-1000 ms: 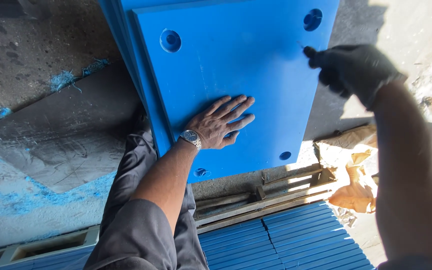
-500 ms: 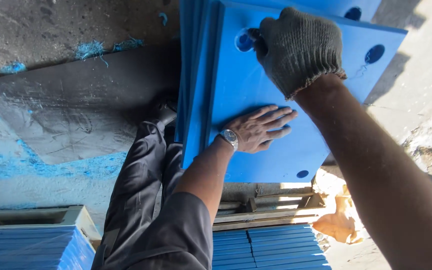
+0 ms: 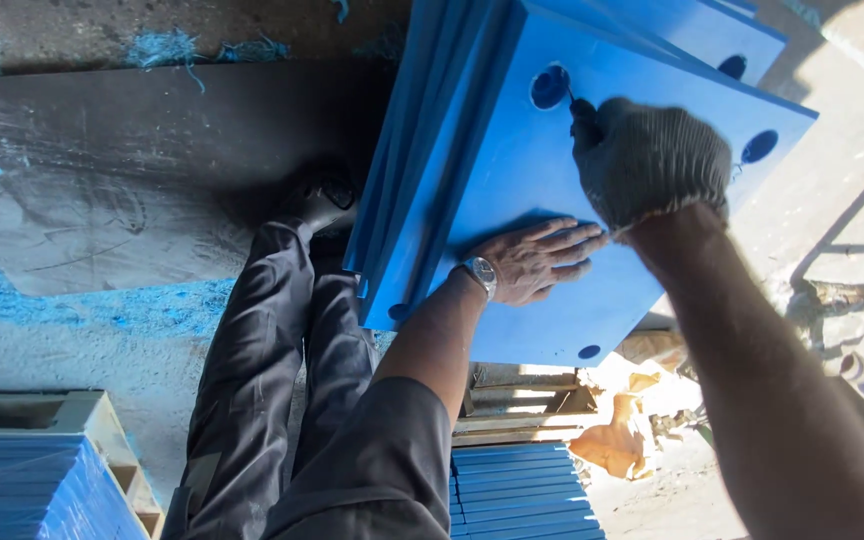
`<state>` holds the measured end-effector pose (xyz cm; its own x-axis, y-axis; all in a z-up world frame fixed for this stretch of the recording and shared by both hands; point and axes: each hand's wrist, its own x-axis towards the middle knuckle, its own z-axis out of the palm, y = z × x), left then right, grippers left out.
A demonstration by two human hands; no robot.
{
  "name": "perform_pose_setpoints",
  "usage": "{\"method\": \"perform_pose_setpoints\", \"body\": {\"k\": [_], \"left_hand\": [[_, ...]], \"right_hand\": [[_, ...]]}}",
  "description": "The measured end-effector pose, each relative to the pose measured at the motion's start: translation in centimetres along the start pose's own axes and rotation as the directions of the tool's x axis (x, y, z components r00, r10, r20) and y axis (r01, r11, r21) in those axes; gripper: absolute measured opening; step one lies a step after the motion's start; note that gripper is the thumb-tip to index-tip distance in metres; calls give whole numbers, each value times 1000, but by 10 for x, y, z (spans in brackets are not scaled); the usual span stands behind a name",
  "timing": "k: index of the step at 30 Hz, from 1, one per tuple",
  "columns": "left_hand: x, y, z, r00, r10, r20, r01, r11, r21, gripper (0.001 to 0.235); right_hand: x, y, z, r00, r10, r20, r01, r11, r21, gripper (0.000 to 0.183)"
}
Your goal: Manually deburring the edges and holes of blue plastic slabs and stacking them on a pallet.
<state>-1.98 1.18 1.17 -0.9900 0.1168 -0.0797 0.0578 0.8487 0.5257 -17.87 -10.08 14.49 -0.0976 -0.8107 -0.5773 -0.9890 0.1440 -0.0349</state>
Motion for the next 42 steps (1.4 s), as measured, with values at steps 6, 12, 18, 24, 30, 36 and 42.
{"method": "perform_pose_setpoints", "body": {"k": [6,12,18,24,30,36,42], "left_hand": [[10,7,30,991,24,131,-19,999,-36,67],[3,2,6,997,15,78,-19,999,49,67],[1,1,0,999,5,49,-6,999,34,63],[-3,-3,9,999,1,-33,-3,998,-62,67],[-13,-16,-7,1000,5,-2,-6,980,-199,67],[-55,-78,-54,874,-358,-329,303,930,-208,58],[-79,-147,-109,831,-428,-354,502,853,146,60]], "right_hand": [[9,-30,17,961,216,171,-246,953,176,44],[40,-5,17,935,103,339,-316,677,665,25],[24,25,6,719,-196,667,-544,-756,364,35],[-34,-24,45,885,-133,446,-68,-985,-159,33],[-150,-96,71,672,497,550,333,-865,375,17],[-236,-186,230,238,415,878,-41,-899,436,25],[-214,-268,237,148,257,955,-91,-958,272,52]]}}
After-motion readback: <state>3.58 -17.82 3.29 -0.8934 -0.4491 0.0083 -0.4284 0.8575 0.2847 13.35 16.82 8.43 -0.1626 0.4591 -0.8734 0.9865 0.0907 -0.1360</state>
